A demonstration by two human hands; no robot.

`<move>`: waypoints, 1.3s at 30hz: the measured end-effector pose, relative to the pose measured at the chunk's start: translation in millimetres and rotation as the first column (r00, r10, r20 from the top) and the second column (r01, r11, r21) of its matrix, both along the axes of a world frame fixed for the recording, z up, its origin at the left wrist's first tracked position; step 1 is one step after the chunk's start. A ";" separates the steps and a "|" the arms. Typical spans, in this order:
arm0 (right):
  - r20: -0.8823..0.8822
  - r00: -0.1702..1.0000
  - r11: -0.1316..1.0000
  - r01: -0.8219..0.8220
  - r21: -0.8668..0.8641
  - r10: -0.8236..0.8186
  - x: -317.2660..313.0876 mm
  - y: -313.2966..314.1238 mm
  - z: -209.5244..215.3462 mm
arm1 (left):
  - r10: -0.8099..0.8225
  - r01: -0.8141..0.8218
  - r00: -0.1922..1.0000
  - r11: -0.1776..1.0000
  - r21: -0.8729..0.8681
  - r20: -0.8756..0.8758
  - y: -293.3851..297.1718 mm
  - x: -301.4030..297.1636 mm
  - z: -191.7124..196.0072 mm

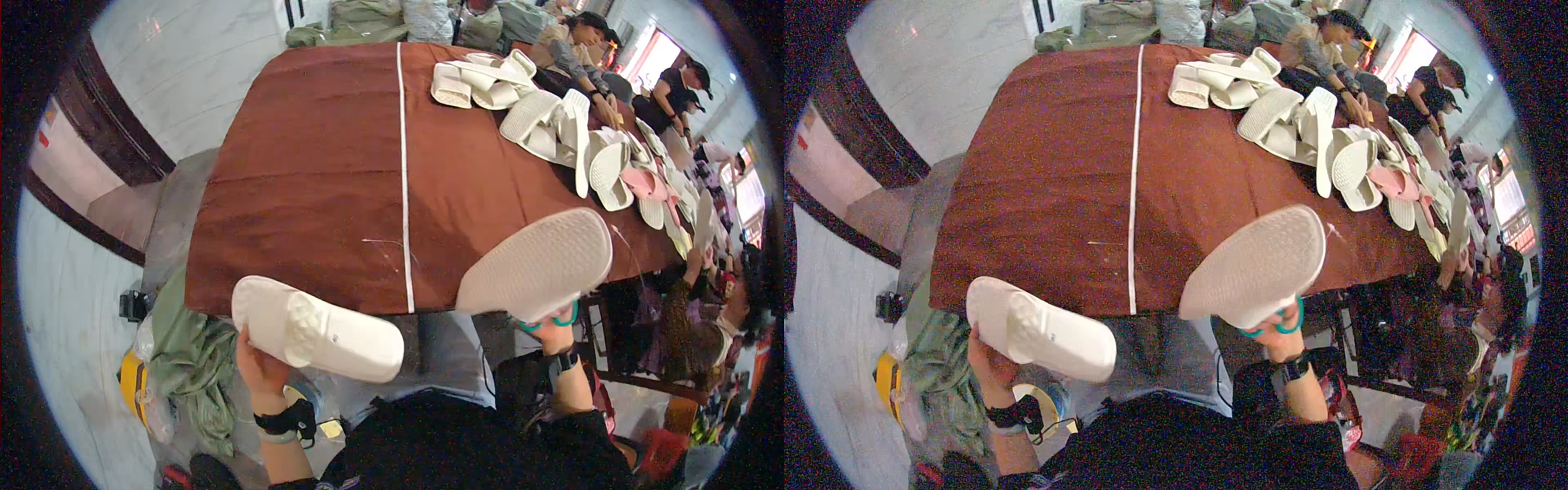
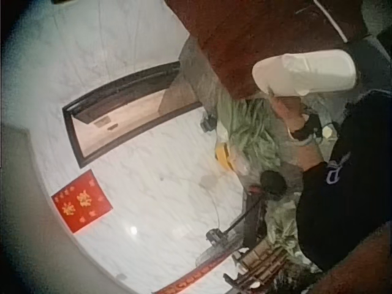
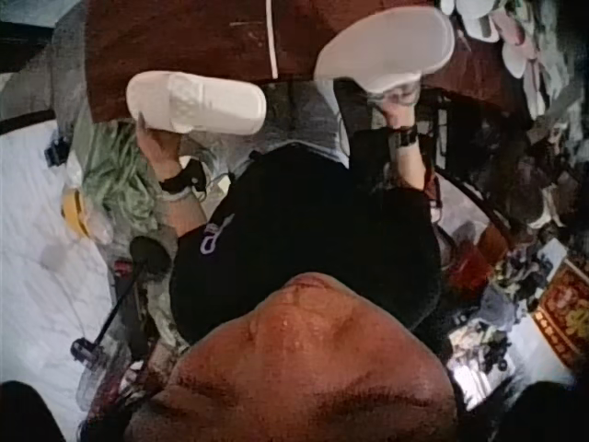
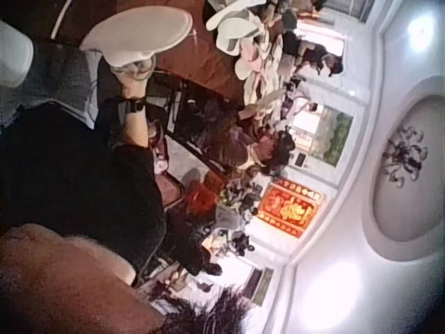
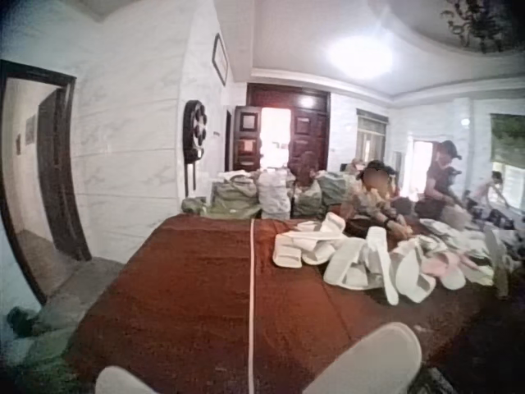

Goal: Trimming excess material from rubber slippers using scissors in a factory setting.

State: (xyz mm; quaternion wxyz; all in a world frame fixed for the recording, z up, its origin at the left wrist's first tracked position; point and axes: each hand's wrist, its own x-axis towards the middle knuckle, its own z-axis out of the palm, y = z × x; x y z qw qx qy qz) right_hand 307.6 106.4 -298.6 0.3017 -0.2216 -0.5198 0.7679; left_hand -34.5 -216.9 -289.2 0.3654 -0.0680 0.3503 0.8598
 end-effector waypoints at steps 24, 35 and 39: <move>-0.218 0.933 0.765 0.085 -0.639 -0.286 -23.3 -81.1 -11.1 | -0.173 0.168 0.984 0.980 0.105 0.040 35.2 10.0 -5.4; -0.162 0.985 0.813 -0.046 -0.580 -0.060 -37.7 -87.0 -7.3 | -0.505 0.498 0.862 0.860 0.115 0.046 90.5 79.0 17.7; -0.128 0.992 0.821 -0.082 -0.565 0.012 -34.5 -89.8 -8.4 | -0.586 0.556 0.803 0.803 0.214 0.110 90.7 86.1 13.2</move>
